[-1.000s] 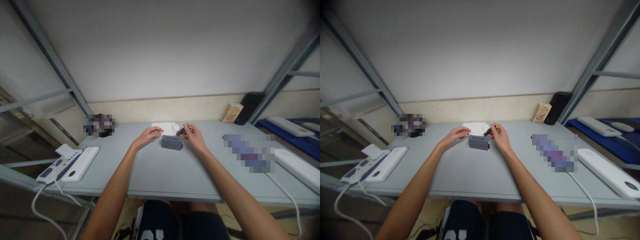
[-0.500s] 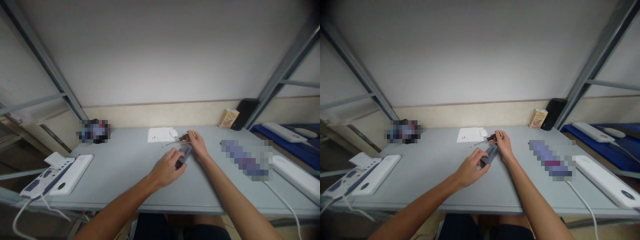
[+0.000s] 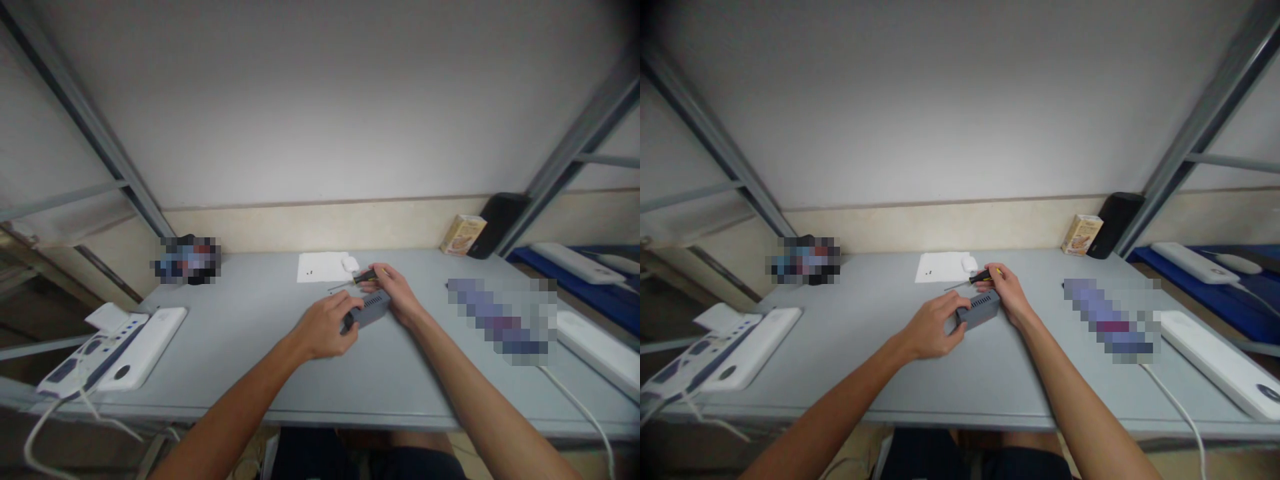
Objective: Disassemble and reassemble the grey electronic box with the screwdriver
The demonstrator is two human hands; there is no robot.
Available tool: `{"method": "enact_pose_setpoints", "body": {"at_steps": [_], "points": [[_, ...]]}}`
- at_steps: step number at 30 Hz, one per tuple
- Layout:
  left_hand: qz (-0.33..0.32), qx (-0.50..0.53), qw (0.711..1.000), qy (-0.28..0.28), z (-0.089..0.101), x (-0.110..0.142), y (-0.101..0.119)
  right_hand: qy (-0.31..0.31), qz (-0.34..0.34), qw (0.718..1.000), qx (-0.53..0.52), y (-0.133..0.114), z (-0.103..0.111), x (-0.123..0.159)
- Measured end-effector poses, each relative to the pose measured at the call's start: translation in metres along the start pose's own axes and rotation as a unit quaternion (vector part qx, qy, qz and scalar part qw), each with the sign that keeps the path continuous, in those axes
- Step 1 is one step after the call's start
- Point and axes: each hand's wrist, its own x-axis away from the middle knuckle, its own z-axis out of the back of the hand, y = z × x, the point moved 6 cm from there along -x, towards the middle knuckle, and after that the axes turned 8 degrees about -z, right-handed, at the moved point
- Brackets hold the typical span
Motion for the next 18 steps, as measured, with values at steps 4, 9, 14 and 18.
{"method": "enact_pose_setpoints", "body": {"at_steps": [4, 9, 14, 18], "points": [[0.018, 0.040, 0.999, 0.011, 0.018, 0.001, -0.018, 0.029, -0.013, 0.999, -0.020, 0.000, 0.004, -0.002], [0.140, 0.034, 0.982, 0.123, 0.029, 0.009, -0.059, 0.051, -0.025, 0.998, 0.002, 0.001, 0.009, -0.005], [0.182, -0.073, 0.976, 0.097, 0.023, 0.016, -0.082, 0.029, -0.022, 0.999, 0.013, 0.000, 0.003, -0.002], [0.183, -0.096, 0.977, 0.056, 0.018, 0.018, -0.081, 0.013, -0.020, 0.999, 0.026, -0.001, -0.003, 0.000]]}}
